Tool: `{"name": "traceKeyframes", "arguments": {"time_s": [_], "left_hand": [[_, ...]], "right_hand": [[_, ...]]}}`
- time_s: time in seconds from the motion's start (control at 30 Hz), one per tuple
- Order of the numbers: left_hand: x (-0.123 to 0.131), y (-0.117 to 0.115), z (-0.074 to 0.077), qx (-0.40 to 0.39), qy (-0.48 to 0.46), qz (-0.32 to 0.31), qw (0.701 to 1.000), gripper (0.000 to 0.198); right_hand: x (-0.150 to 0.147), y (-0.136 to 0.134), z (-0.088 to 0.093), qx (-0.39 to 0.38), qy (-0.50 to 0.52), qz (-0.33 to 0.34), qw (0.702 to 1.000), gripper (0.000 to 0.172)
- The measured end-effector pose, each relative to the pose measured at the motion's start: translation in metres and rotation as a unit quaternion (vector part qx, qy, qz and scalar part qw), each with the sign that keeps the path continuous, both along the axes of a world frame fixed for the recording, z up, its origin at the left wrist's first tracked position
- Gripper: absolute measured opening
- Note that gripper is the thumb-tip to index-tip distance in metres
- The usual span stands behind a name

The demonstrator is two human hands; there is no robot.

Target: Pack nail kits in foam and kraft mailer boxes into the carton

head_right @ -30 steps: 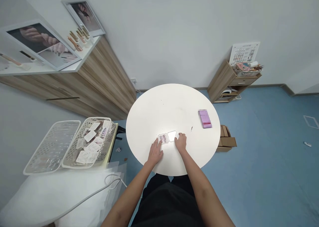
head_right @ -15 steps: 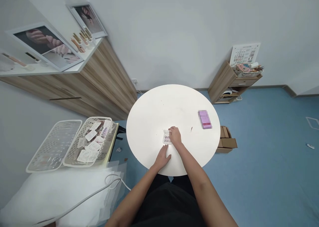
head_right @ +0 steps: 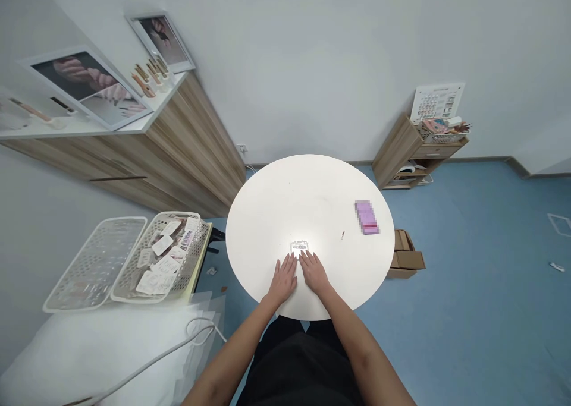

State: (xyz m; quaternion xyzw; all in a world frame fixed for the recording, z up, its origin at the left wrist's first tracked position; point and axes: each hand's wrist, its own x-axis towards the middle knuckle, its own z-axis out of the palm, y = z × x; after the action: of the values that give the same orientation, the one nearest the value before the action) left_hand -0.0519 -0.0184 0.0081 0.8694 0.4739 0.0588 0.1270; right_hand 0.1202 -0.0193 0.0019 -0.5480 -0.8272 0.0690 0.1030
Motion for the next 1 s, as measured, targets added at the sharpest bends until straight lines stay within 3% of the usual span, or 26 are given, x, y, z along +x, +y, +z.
{"name": "traceKeyframes", "arguments": {"time_s": [0.27, 0.47, 0.7, 0.87, 1.0], "left_hand": [[0.006, -0.004, -0.015, 0.014, 0.041, 0.028, 0.999, 0.079], [0.018, 0.041, -0.008, -0.047, 0.021, 0.052, 0.997, 0.072], [0.039, 0.101, 0.007, -0.115, 0.025, 0.068, 0.991, 0.069], [0.052, 0.121, 0.012, -0.147, 0.028, 0.094, 0.984, 0.073], [0.051, 0.122, 0.010, -0.159, -0.003, 0.108, 0.981, 0.069]], "right_hand": [[-0.003, -0.006, -0.010, 0.004, -0.058, 0.001, 0.998, 0.061], [0.003, 0.037, -0.003, -0.054, -0.069, -0.019, 0.996, 0.059], [0.015, 0.098, 0.019, -0.138, -0.059, -0.018, 0.989, 0.064], [0.024, 0.123, 0.031, -0.187, -0.050, -0.014, 0.981, 0.066], [0.033, 0.133, 0.038, -0.210, -0.042, -0.002, 0.977, 0.066]]}}
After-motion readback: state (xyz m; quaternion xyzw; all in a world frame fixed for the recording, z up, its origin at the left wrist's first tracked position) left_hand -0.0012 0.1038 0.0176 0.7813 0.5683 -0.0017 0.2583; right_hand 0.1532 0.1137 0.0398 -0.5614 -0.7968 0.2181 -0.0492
